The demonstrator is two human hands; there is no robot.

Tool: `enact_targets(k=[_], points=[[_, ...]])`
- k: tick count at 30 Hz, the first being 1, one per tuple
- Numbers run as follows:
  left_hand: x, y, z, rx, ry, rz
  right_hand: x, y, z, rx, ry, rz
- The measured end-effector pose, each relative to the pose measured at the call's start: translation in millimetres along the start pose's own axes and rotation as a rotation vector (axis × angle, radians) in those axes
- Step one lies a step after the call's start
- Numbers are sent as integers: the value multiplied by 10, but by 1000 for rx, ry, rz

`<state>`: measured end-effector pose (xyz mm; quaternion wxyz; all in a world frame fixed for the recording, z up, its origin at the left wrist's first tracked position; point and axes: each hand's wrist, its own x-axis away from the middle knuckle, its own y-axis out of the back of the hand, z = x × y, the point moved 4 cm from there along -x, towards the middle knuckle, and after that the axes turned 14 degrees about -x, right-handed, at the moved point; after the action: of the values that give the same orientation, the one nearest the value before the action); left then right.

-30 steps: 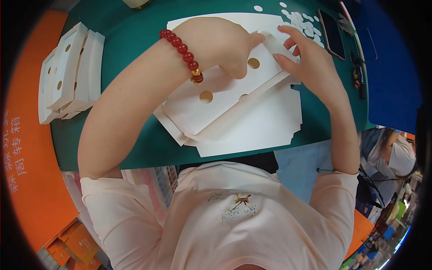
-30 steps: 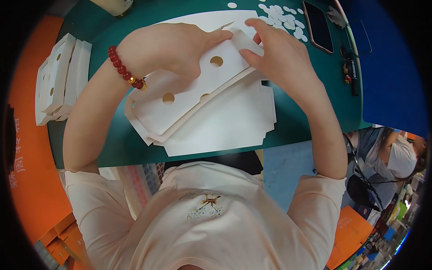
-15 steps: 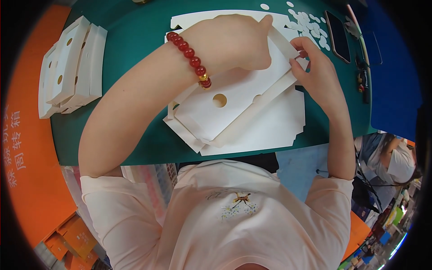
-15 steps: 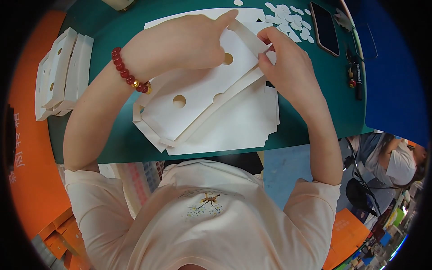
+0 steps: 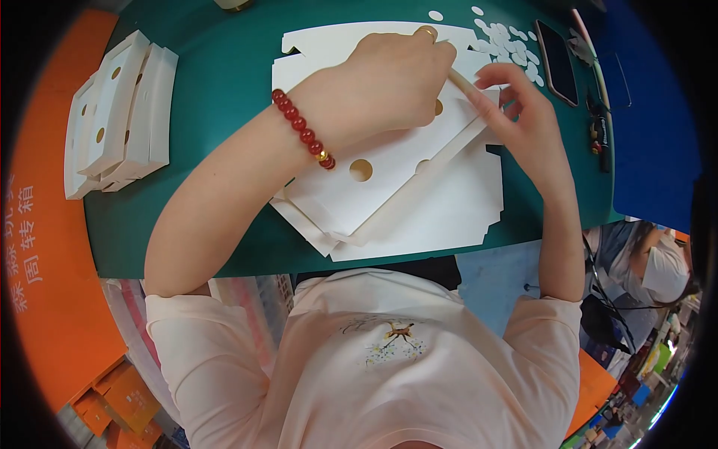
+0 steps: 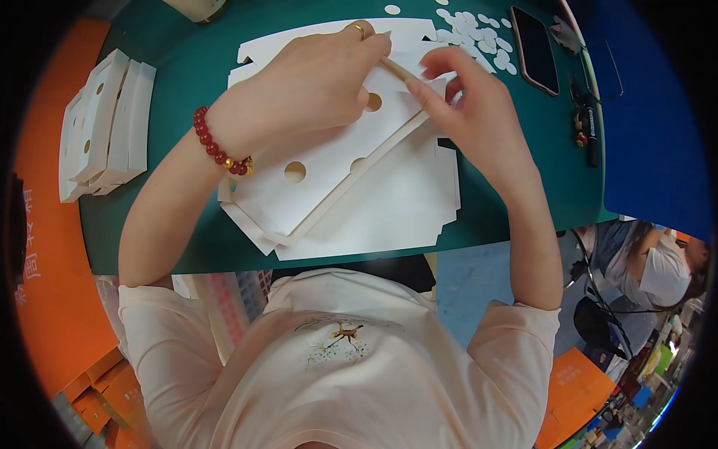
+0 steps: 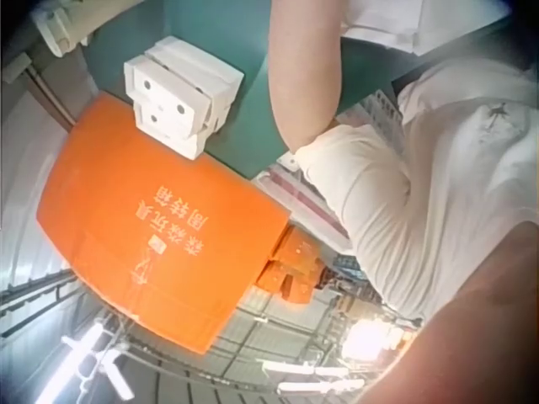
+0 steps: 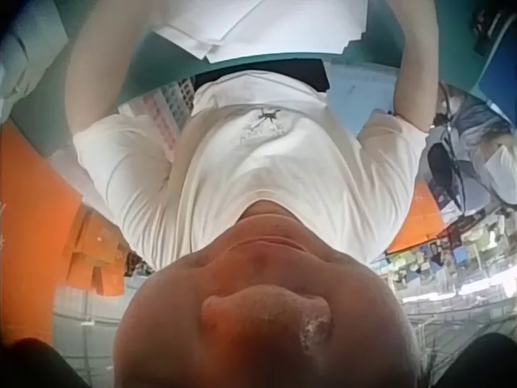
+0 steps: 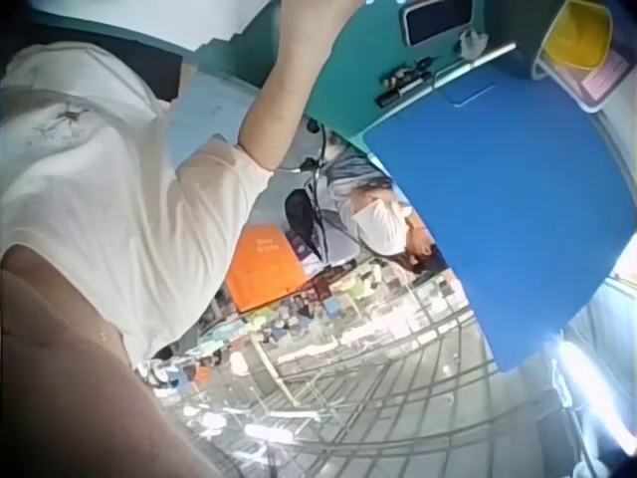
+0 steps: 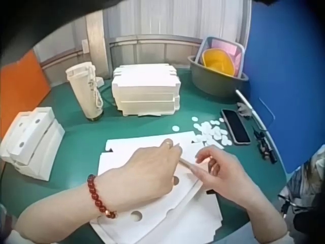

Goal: Assembling and folding white cardboard packaging components on a factory workbench.

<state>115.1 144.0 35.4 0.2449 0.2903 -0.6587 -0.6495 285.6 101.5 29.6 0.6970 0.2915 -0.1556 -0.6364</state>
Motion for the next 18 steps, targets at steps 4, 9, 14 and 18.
enact_targets(k=[4, 9, 14, 18], points=[[35, -53, -14, 65, -31, -203, 20, 45, -152, -387, -140, -92], [40, -25, -45, 101, -96, -283, 47, -12, -168, -322, -59, -42], [-32, -4, 19, -27, -139, -47, -112, 22, -177, -183, 73, 6], [26, 187, 291, 133, -42, -131, -422, -108, -89, 62, 187, 25]])
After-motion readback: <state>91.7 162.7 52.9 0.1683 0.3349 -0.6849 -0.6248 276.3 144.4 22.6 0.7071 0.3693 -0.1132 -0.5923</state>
